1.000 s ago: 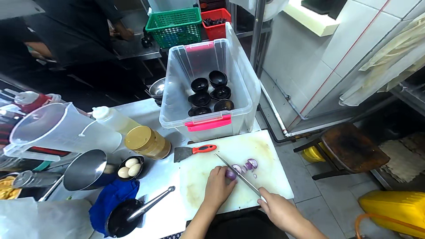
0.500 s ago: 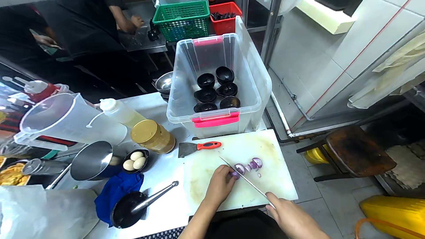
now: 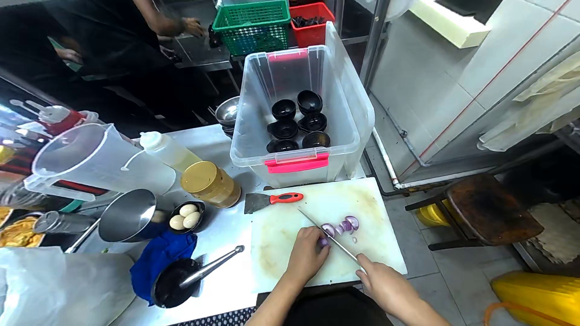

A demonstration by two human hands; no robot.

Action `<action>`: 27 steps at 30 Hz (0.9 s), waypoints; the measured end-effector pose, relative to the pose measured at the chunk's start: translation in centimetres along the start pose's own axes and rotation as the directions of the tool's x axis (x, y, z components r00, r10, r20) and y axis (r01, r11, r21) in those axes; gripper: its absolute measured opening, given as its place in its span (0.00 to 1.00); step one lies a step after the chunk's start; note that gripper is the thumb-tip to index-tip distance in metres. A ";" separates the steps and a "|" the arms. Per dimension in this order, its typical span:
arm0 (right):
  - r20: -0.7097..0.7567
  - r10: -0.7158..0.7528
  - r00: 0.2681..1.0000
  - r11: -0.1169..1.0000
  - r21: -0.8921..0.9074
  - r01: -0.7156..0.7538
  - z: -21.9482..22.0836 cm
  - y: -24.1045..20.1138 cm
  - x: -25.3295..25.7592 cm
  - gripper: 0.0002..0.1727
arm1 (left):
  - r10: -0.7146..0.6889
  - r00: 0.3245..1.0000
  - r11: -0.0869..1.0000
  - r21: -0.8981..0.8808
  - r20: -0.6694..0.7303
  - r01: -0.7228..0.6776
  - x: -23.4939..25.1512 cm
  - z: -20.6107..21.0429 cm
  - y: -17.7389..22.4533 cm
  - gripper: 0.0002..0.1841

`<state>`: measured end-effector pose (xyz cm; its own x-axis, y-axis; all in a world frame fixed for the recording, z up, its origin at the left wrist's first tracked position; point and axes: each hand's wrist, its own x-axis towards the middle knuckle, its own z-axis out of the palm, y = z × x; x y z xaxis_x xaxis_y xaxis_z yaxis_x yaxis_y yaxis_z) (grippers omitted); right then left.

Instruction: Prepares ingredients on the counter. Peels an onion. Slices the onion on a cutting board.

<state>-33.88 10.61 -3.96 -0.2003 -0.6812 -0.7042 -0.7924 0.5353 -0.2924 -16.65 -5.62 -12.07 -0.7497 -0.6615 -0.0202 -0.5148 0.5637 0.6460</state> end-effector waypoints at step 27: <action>-0.018 -0.007 1.000 1.000 -0.021 0.007 0.8 -2.0 0.1 0.19 | -0.043 0.998 0.994 -0.095 0.053 0.048 -1.5 -1.2 -1.7 0.15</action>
<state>-31.88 9.85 -4.00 -0.2047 -0.6938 -0.6905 -0.8058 0.5199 -0.2836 -14.08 -6.18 -12.20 -0.7479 -0.6579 -0.0888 -0.5083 0.4814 0.7140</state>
